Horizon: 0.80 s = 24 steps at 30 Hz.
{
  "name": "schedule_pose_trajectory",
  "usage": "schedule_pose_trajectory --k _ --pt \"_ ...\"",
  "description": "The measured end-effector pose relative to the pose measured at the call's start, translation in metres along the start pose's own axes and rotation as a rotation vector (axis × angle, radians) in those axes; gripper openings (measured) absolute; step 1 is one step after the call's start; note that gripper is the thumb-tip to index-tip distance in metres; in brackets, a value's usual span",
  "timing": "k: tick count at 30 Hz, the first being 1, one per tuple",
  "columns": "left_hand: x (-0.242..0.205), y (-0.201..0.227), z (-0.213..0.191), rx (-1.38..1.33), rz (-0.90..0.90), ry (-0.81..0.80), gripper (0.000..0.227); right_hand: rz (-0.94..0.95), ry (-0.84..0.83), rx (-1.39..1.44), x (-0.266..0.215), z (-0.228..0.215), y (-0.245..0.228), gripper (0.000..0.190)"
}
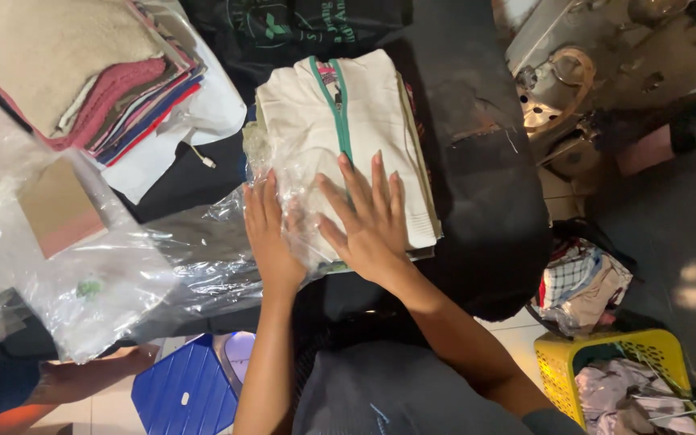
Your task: The person places a folded stack of clothes into a clear plastic bag, smooths the contents, and seals the bag by pressing the edges together. The person then adjusts the sealed package on the table.
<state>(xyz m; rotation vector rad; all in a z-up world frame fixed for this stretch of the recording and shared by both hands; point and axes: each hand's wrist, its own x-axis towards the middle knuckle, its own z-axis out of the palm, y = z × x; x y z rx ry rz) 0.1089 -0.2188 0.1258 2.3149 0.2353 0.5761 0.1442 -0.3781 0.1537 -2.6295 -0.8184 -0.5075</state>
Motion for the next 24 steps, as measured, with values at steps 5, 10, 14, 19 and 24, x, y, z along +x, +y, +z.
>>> schedule_pose_trajectory --k 5,10,14,19,24 --pt "0.002 -0.005 0.0 -0.078 0.024 0.022 0.055 0.036 -0.032 0.044 0.004 0.0 0.001 0.057" --pt "-0.006 -0.021 -0.023 -0.27 -0.052 0.163 0.049 0.047 -0.027 0.086 -0.001 -0.001 0.006 0.052" --pt "-0.011 -0.035 -0.058 -0.309 -0.412 0.204 0.06 0.032 -0.024 0.107 0.001 -0.002 0.007 0.051" --pt "0.014 -0.021 -0.083 -0.09 -0.029 0.193 0.064 0.02 -0.045 0.217 0.006 -0.01 0.008 0.051" --pt "0.092 0.019 -0.053 -0.134 0.281 0.037 0.055 0.068 -0.124 0.697 0.025 -0.033 0.058 0.048"
